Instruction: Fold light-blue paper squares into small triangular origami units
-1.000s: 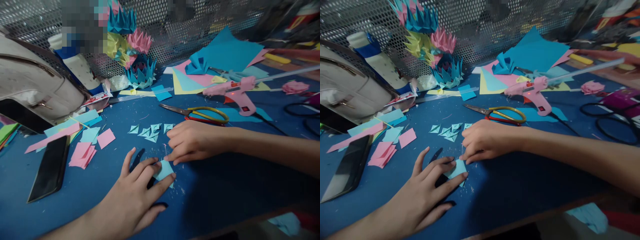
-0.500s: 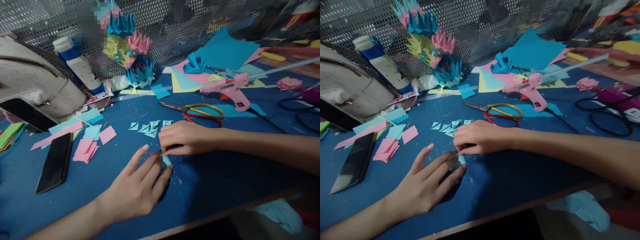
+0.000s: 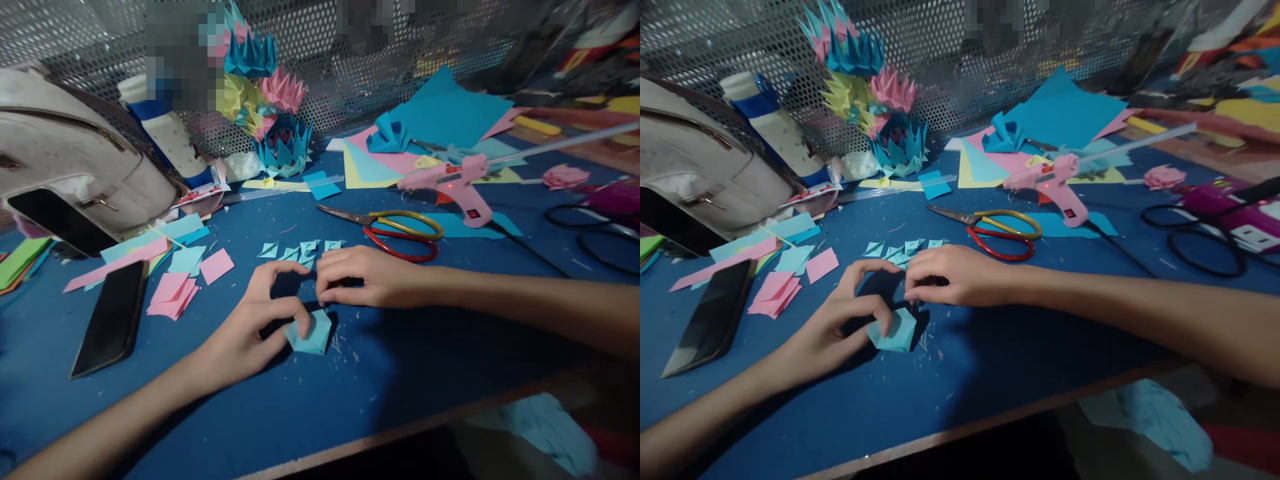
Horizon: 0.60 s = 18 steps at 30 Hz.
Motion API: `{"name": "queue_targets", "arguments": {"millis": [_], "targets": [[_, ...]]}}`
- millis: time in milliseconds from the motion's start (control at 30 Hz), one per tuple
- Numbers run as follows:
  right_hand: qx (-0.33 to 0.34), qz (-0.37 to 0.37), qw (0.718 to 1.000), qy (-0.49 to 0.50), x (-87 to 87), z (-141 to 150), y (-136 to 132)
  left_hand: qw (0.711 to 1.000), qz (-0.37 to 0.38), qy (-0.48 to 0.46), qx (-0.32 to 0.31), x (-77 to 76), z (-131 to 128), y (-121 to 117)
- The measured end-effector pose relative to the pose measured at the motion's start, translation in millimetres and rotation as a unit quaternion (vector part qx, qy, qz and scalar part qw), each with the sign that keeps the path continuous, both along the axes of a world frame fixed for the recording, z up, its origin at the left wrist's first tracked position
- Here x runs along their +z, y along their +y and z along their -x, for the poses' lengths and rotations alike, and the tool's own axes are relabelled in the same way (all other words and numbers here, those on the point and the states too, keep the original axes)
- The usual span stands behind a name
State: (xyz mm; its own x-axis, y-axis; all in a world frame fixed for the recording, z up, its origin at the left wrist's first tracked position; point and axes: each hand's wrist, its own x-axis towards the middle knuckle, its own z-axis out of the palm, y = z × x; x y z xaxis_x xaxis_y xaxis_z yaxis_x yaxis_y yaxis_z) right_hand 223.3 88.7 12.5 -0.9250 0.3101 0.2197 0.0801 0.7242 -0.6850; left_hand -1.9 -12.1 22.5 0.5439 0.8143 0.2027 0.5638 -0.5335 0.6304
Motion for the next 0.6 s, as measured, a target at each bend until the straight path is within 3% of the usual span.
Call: {"name": "queue_targets", "arguments": {"millis": [100, 200, 267, 333, 433, 600], "targets": [[-0.009, -0.002, 1.000, -0.009, -1.9, 1.7, -7.1, 0.999, 0.035, 0.003, -0.010, -2.5, 1.6, 3.7], [-0.034, -0.014, 0.999, -0.032, -3.7, 2.2, -12.6, 1.000, 0.024, 0.013, -0.014, -5.7, 3.1, 5.7], [-0.046, -0.026, 0.998, -0.041, -4.2, 2.0, -14.1, 0.999, -0.027, 0.031, 0.000, -8.4, 4.9, 4.0], [-0.054, -0.043, 0.996, -0.052, -4.0, 1.4, -14.1, 0.990, -0.126, 0.060, 0.008, -12.0, 6.7, -1.9], [-0.065, -0.075, 0.993, -0.059, -4.2, 0.5, -13.6, 0.952, -0.266, 0.143, -0.038, -18.1, 7.0, -17.5], [-0.087, -0.103, 0.989, -0.062, -6.6, -0.5, -15.9, 0.936, -0.268, 0.217, -0.077, -22.0, 1.2, -34.8]]}}
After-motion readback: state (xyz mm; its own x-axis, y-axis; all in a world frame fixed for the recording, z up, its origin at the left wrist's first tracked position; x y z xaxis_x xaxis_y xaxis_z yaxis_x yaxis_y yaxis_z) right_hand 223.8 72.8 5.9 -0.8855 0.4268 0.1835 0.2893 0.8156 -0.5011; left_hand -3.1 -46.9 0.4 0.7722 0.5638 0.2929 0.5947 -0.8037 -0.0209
